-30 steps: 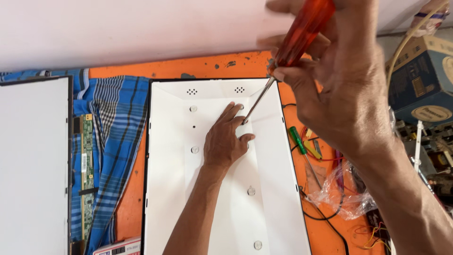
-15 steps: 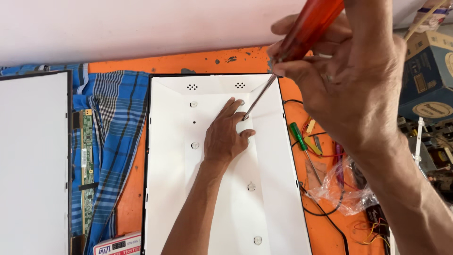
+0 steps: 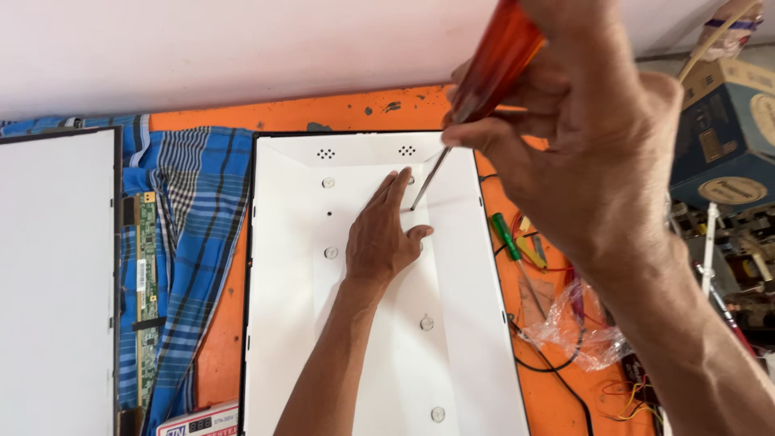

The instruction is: The person secures a white LED panel to a black frame using multiple screws. They use a red-handled screwdriver to tighten several screws and a green-handled screwdriver for others, working methodically across the panel surface.

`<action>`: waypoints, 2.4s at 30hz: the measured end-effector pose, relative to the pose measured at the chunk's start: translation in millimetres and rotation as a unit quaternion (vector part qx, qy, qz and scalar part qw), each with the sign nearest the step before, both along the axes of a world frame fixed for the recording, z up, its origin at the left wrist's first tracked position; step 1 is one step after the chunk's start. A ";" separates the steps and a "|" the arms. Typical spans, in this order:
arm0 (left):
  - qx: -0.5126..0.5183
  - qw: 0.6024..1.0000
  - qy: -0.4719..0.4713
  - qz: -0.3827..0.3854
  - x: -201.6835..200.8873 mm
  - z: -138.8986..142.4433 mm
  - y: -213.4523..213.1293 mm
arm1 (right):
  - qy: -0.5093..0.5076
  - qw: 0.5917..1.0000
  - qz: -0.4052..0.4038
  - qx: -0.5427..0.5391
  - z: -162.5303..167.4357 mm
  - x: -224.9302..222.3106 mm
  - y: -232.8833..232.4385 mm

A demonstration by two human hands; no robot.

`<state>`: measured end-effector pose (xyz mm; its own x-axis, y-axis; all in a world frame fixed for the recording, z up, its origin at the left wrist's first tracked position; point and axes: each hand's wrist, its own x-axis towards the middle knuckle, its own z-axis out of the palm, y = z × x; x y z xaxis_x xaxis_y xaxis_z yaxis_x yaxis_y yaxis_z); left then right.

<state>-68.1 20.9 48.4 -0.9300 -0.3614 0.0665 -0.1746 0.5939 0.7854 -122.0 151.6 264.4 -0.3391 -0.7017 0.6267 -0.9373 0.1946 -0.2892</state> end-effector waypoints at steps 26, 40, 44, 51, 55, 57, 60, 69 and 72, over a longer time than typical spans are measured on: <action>-0.012 1.000 0.014 0.000 -0.6 -5.9 0.6 | -0.027 0.998 0.039 -0.030 -14.0 -6.1 7.1; -0.008 1.000 0.017 0.003 -0.5 -8.4 1.5 | -0.023 0.999 0.031 -0.017 -11.1 -3.3 0.0; -0.011 1.000 0.013 0.003 -0.2 -7.9 1.7 | -0.027 0.999 0.021 -0.022 -12.0 -1.9 0.5; -0.010 1.000 0.017 0.004 0.1 -3.9 1.6 | -0.016 0.999 0.005 -0.031 -7.2 6.9 -5.8; -0.004 1.000 0.009 0.005 0.8 0.3 1.6 | -0.013 0.999 0.021 -0.030 -3.8 8.5 -11.1; 0.038 0.999 -0.025 0.005 0.0 2.4 -0.5 | -0.011 0.999 0.008 -0.032 -3.7 7.4 -5.3; 0.091 0.996 -0.007 0.008 -2.0 2.1 -6.4 | 0.007 0.997 -0.039 -0.060 -8.9 14.9 28.1; -0.188 0.979 0.064 -0.040 -0.2 -27.0 5.2 | -0.091 0.935 -0.277 -0.202 -109.9 45.2 120.2; -0.240 0.968 0.053 -0.048 -2.0 -32.1 7.4 | -0.088 0.936 -0.220 -0.260 -152.2 40.6 134.3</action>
<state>-70.1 28.3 16.3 -0.9362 -0.1779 0.3031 -0.0342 0.9044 0.4252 -81.5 285.9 112.2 -0.6535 -0.0855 0.7521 -0.7285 0.3408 -0.5942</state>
